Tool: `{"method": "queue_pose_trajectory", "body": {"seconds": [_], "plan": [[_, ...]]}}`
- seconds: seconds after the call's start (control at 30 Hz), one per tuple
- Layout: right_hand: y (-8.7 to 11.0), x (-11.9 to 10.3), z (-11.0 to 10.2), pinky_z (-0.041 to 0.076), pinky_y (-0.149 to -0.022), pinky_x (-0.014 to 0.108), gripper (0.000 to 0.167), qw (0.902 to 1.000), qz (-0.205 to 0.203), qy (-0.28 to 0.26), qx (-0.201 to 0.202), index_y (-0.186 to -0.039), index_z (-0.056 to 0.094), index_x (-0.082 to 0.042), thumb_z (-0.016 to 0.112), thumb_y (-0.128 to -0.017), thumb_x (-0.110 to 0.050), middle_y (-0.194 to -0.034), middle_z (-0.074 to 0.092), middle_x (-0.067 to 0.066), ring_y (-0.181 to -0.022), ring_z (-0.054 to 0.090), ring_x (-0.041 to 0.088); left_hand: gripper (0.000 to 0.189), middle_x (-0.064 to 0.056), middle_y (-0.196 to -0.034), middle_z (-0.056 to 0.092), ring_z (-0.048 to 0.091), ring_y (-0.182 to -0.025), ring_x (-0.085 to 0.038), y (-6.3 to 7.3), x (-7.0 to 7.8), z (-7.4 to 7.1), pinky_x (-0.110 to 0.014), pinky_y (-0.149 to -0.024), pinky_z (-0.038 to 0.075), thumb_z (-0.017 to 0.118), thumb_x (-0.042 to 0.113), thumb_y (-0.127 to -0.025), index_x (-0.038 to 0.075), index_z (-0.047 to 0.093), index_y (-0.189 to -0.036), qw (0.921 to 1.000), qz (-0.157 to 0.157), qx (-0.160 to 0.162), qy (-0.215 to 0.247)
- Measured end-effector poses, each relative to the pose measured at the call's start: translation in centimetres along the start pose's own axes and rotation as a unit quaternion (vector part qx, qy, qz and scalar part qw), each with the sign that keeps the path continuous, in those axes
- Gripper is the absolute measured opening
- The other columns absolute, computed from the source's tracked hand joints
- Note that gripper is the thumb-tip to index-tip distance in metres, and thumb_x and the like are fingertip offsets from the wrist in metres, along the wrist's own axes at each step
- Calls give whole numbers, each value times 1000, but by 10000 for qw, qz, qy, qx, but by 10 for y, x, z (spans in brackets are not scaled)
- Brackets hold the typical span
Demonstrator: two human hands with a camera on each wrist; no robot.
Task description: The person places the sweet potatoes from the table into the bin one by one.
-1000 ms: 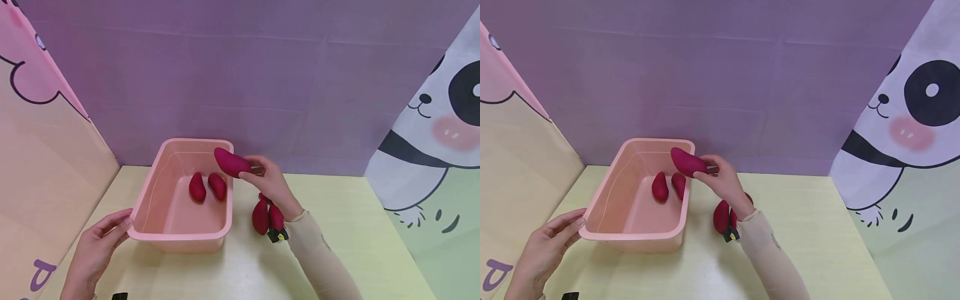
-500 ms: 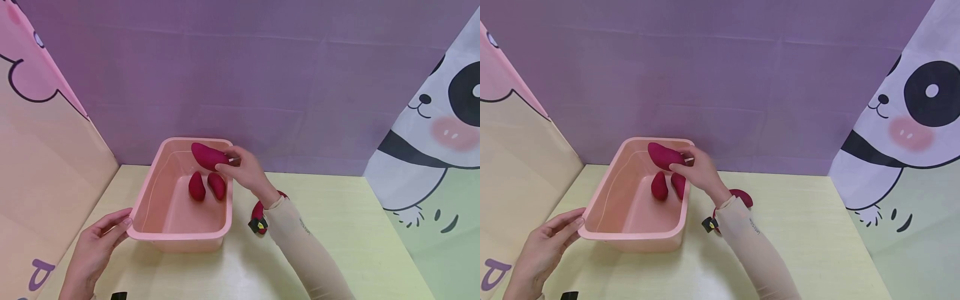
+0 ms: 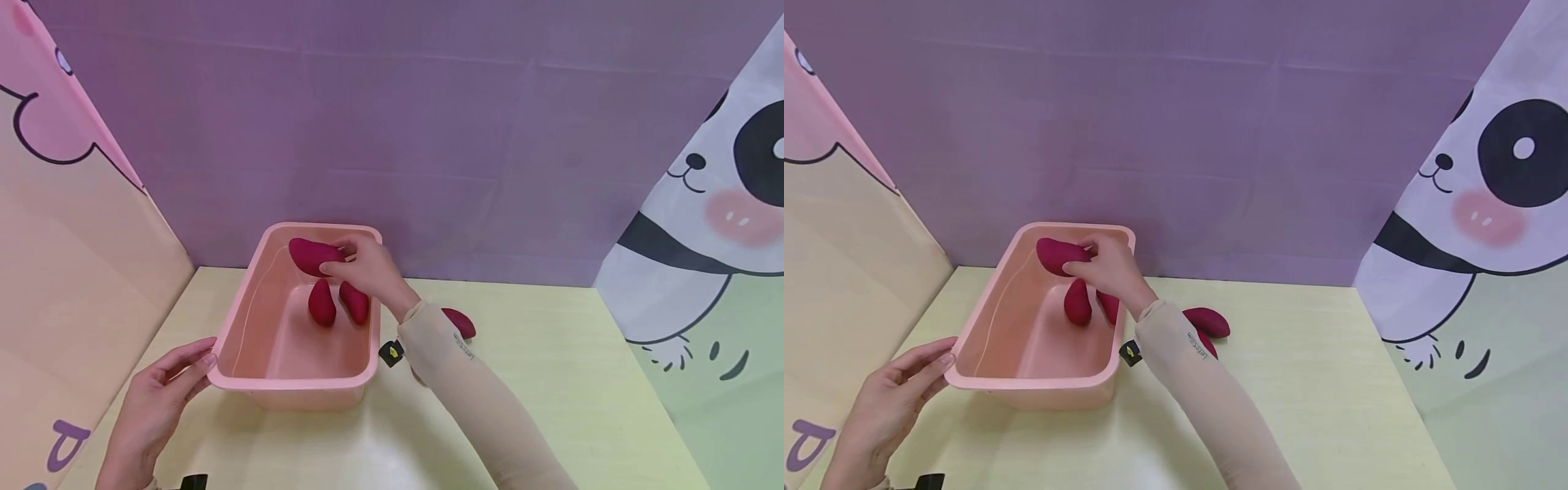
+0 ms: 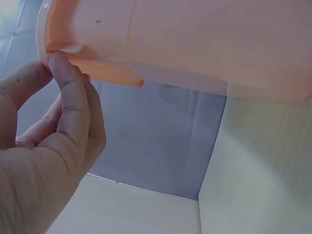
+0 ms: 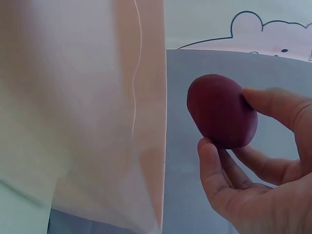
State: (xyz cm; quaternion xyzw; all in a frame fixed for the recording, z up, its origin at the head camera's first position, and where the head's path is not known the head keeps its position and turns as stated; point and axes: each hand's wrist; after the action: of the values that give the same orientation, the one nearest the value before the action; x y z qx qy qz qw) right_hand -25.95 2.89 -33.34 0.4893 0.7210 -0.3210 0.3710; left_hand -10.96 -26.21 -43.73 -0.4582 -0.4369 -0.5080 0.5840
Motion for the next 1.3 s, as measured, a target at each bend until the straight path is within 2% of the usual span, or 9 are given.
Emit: {"method": "queue_pose_trajectory", "body": {"seconds": [0.27, 0.4, 0.57, 0.77, 0.97, 1.17, 1.23, 1.3], "plan": [[-9, -11, 9, 57, -76, 23, 36, 9999, -85, 94, -105, -120, 69, -10, 78, -87, -23, -98, 67, -3, -90, 62, 14, 29, -3, -109, 70, 70, -95, -12, -1, 1, 2, -28, -86, 58, 64, -4, -96, -5, 66, -125, 10000, 72, -48, 29], [-11, -14, 17, 57, -73, 24, 36, 9998, 47, 126, -148, -120, 67, -11, 78, -87, -22, -98, 66, -2, -89, 61, 15, 28, -3, -108, 70, 70, -94, -12, -1, 2, 2, -28, -86, 58, 64, -4, -96, -5, 67, -124, 9999, 88, -59, -10], [-14, -20, 31, 57, -66, 21, 29, 9954, 296, 863, -306, -111, 67, -13, 80, -87, -22, -90, 65, -4, -81, 61, 14, 28, -3, -108, 71, 70, -93, -12, -1, 2, 2, -28, -85, 59, 65, -4, -95, -5, 67, -123, 9999, 80, -43, -51], [-15, -27, 50, 59, -68, 24, 17, 9889, 629, 1172, -663, -96, 68, -19, 82, -86, -17, -81, 65, -6, -79, 61, 13, 28, -2, -109, 70, 69, -95, -11, 0, 2, 1, -28, -86, 58, 64, -4, -96, -5, 67, -124, 9999, 95, -31, -26], [-12, -21, 71, 59, -63, 25, 20, 9766, 817, 1759, -933, -86, 65, -19, 85, -82, -18, -75, 63, -3, -71, 61, 14, 28, -1, -108, 71, 70, -94, -11, 2, 2, 2, -27, -85, 58, 66, -2, -95, -3, 68, -123, 9999, 22, 54, -107], [-4, -12, 79, 56, -49, 24, 29, 9716, 1298, 1657, -1077, -96, 66, -16, 88, -77, -11, -73, 61, 2, -60, 60, 19, 29, -1, -109, 71, 70, -94, -11, 2, 1, 5, -28, -85, 59, 66, -1, -96, -4, 67, -124, 9998, -16, 26, -183], [-3, -11, 79, 56, -47, 24, 32, 9708, 1320, 1659, -1122, -96, 65, -16, 88, -76, -10, -73, 62, 3, -58, 60, 20, 29, -1, -109, 71, 70, -94, -11, 2, 1, 5, -27, -85, 59, 66, -1, -95, -4, 67, -124, 9999, -7, 35, -158], [-3, -11, 80, 56, -46, 24, 31, 9683, 1178, 1838, -1212, -94, 64, -15, 88, -76, -9, -72, 62, 3, -57, 59, 20, 29, -1, -109, 71, 70, -94, -11, 2, 1, 5, -27, -85, 59, 66, -2, -95, -4, 67, -124, 9999, 16, 41, -135]]}}
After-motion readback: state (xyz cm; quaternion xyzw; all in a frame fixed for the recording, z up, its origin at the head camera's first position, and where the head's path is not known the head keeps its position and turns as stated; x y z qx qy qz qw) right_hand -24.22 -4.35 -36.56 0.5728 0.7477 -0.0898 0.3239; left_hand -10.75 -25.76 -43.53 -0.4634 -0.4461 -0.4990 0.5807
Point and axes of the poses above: each hand's wrist, its own y-axis away from the middle knuckle, its own z-axis out of the palm, x = y × z
